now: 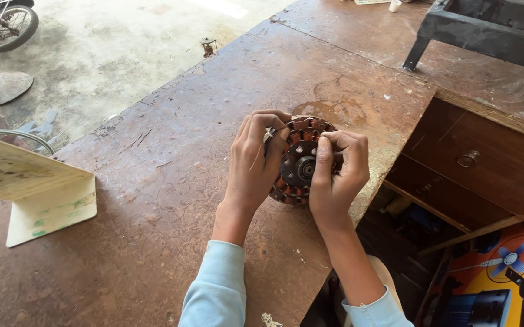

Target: The person picks up a motor stator and places it on a workbench, then uses a small tool to adjust or clean the copper windings. Afterward, they retrieve a black electrical box from a cabinet, place it on the table, and use a screwdriver to remove screws from the cover, opening the box to access internal wiring.

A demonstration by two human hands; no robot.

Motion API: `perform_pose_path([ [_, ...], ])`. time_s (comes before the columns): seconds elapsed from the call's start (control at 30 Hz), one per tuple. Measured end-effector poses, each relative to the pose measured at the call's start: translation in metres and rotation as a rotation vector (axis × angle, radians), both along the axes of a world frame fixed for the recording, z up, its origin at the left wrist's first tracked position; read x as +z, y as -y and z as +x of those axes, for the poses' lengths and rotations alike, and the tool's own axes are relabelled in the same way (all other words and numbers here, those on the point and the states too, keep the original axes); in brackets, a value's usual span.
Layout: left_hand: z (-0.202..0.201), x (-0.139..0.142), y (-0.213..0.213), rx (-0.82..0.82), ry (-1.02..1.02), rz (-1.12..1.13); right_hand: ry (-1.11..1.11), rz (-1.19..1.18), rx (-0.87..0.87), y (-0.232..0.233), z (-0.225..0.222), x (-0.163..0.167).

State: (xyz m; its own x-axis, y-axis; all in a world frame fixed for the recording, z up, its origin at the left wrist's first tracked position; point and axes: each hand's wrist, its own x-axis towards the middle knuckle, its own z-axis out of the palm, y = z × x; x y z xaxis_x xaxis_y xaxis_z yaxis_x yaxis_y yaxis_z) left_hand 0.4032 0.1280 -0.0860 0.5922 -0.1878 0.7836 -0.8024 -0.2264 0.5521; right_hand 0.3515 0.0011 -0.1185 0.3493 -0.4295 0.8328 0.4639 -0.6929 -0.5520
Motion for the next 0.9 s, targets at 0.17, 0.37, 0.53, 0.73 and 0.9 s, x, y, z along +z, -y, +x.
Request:
perform_pose_path([
  [0.17,-0.0007,0.0021,-0.0011,-0.004,0.043,0.001,0.006,-0.018,0.012,-0.0013,-0.0016,0.0017],
  [0.37,-0.0028,0.0038,-0.0022,-0.012,0.031,0.019,-0.018,-0.001,0.03,-0.0023,-0.003,0.0014],
  [0.53,-0.002,0.0017,-0.0015,-0.006,0.022,0.017,-0.014,0.011,0.056,-0.0019,-0.0036,0.0005],
  [0.73,-0.0001,-0.0024,0.0002,0.007,0.022,0.012,0.001,0.008,0.059,-0.0015,-0.0034,-0.0005],
  [0.9,0.0007,-0.0047,0.0002,0.008,0.021,0.012,0.024,0.036,0.101,-0.0009,-0.0041,-0.0008],
])
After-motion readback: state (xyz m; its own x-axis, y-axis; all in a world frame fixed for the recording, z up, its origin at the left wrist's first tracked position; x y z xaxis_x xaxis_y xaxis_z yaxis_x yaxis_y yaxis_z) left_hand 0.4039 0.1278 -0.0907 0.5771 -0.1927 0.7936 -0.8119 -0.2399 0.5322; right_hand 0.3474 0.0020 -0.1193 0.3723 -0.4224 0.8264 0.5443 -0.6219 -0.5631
